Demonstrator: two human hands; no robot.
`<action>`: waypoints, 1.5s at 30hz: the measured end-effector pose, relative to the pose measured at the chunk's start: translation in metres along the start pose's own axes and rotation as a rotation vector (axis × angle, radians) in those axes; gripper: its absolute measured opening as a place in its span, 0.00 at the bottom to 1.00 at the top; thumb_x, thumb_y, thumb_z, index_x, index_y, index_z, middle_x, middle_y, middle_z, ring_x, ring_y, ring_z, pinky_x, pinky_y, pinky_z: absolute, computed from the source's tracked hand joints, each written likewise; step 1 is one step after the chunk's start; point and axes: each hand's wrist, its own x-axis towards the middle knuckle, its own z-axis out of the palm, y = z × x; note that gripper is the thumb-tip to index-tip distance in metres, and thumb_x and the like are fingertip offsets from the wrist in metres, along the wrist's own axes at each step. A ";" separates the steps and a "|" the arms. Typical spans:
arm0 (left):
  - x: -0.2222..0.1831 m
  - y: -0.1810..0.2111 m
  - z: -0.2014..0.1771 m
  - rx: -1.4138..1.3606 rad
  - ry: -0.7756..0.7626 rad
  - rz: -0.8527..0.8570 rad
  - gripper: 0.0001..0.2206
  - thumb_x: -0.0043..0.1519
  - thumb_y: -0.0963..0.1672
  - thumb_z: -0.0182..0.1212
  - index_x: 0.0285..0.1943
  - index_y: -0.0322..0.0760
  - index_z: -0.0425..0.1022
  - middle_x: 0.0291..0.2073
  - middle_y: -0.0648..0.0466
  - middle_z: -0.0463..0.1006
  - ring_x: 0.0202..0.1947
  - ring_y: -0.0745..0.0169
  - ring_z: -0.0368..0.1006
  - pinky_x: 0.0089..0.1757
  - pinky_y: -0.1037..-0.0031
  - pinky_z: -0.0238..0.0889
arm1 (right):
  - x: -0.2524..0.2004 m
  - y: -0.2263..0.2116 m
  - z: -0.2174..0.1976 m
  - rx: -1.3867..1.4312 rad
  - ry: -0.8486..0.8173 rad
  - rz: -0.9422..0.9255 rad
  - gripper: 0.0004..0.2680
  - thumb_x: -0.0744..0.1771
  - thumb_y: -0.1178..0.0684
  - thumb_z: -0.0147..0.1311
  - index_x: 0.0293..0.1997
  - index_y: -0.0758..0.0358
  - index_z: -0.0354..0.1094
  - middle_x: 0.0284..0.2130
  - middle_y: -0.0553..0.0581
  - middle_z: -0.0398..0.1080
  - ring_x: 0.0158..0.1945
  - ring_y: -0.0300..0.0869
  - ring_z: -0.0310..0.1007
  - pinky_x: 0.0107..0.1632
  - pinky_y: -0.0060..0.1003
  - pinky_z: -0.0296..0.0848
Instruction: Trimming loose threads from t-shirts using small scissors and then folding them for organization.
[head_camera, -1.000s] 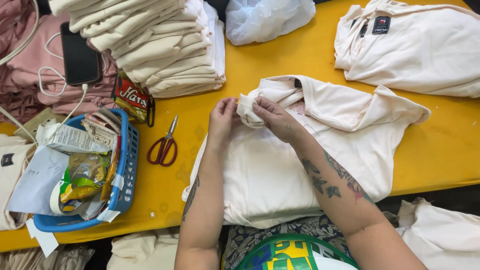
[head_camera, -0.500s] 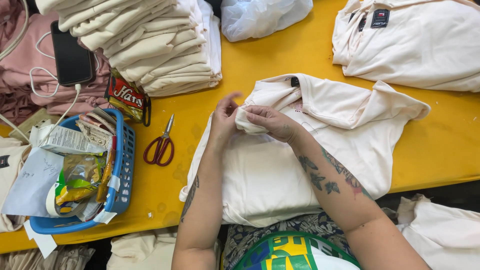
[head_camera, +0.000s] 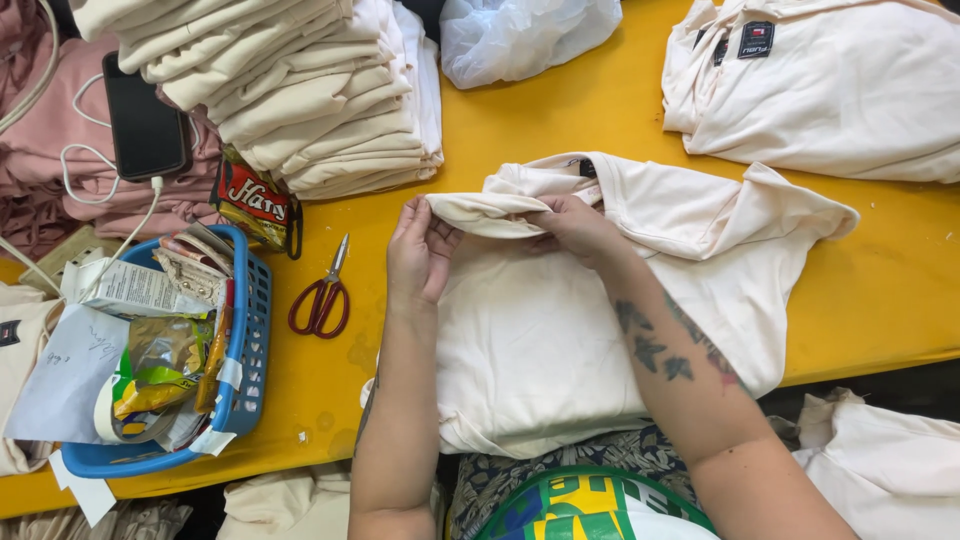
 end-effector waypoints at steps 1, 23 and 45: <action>0.002 -0.002 -0.006 -0.063 0.021 -0.030 0.04 0.72 0.44 0.51 0.47 0.44 0.70 0.36 0.48 0.84 0.38 0.54 0.84 0.44 0.60 0.79 | -0.004 0.002 -0.001 0.501 -0.284 0.065 0.08 0.67 0.56 0.58 0.50 0.65 0.74 0.45 0.62 0.79 0.43 0.50 0.82 0.47 0.44 0.83; -0.021 -0.020 0.040 0.526 -0.080 -0.117 0.20 0.64 0.51 0.66 0.59 0.38 0.72 0.35 0.49 0.80 0.32 0.60 0.82 0.37 0.67 0.82 | -0.009 -0.020 0.003 0.831 -0.251 -0.227 0.28 0.68 0.65 0.55 0.77 0.50 0.46 0.61 0.60 0.69 0.60 0.50 0.74 0.59 0.47 0.79; 0.001 -0.007 0.000 -0.184 0.157 0.103 0.08 0.70 0.38 0.51 0.53 0.44 0.67 0.42 0.48 0.78 0.46 0.53 0.80 0.51 0.55 0.78 | -0.029 -0.028 0.037 0.681 -0.334 0.094 0.12 0.69 0.45 0.54 0.51 0.64 0.69 0.41 0.60 0.77 0.44 0.48 0.81 0.47 0.45 0.83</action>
